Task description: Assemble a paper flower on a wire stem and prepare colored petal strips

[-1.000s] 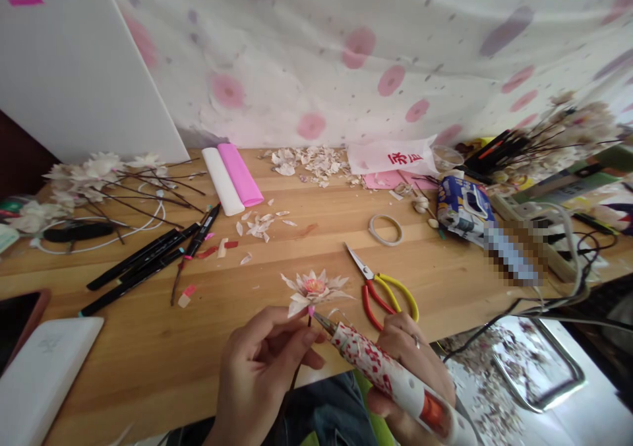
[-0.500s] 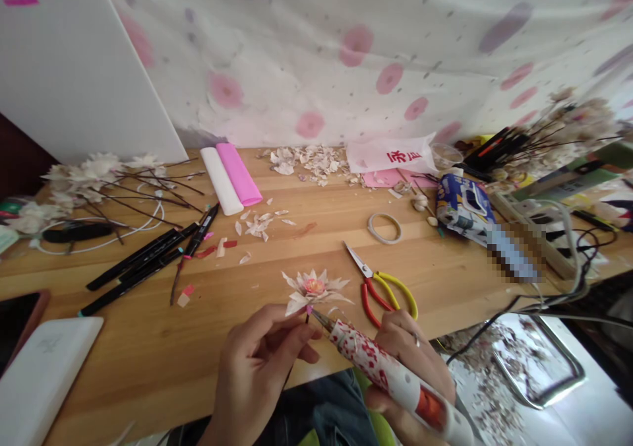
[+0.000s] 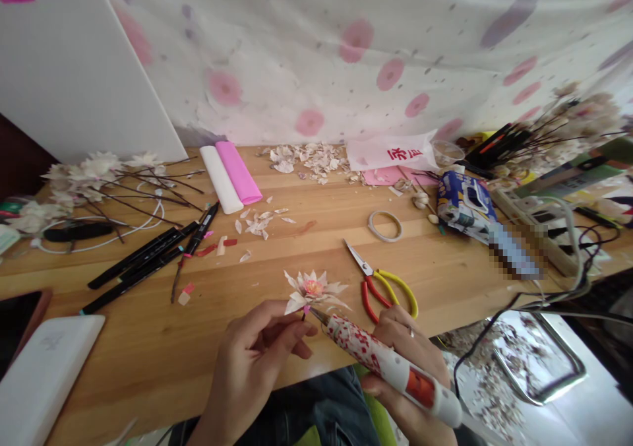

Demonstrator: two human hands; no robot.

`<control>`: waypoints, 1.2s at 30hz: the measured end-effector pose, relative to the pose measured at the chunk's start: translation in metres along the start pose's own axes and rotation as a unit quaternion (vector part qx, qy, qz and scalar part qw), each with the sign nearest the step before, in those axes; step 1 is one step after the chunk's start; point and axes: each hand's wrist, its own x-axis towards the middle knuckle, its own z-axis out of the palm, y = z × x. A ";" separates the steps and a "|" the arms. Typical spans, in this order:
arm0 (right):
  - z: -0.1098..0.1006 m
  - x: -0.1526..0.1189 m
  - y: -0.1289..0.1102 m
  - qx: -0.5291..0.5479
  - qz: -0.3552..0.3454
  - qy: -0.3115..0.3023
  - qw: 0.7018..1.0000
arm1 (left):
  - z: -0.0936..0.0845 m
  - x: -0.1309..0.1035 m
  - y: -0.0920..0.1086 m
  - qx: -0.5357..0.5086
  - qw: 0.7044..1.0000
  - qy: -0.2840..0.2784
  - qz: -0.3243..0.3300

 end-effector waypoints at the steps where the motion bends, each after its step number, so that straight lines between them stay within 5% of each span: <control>1: -0.001 0.000 0.001 -0.003 0.000 -0.006 1.000 | 0.002 0.000 0.004 -0.009 1.000 0.014 -0.015; 6: -0.012 -0.012 0.023 -0.058 0.054 0.044 0.996 | 0.004 0.001 0.016 -0.059 0.996 0.042 -0.056; 11: -0.034 -0.016 0.064 -0.173 0.312 0.191 0.914 | -0.002 0.005 0.015 -0.125 0.988 0.018 -0.085; 15: -0.050 -0.008 0.099 -0.237 0.463 0.194 0.831 | -0.006 0.006 0.015 -0.158 0.982 0.005 -0.099; 22: -0.061 -0.005 0.129 -0.211 0.514 0.147 0.819 | -0.009 0.007 0.017 -0.152 0.983 0.027 -0.094; 27: -0.073 -0.022 0.113 -0.290 0.493 0.092 0.815 | -0.007 0.008 0.016 -0.143 0.985 0.037 -0.086; 32: -0.076 -0.042 0.059 -0.280 0.502 0.055 0.817 | -0.003 0.008 0.017 -0.133 0.987 0.034 -0.086; 34: -0.061 -0.039 0.029 -0.254 0.450 0.102 0.850 | -0.001 0.008 0.017 -0.135 0.986 0.032 -0.090; 36: -0.037 -0.030 0.002 -0.169 0.333 0.117 0.920 | 0.001 0.006 0.018 -0.138 0.986 0.031 -0.094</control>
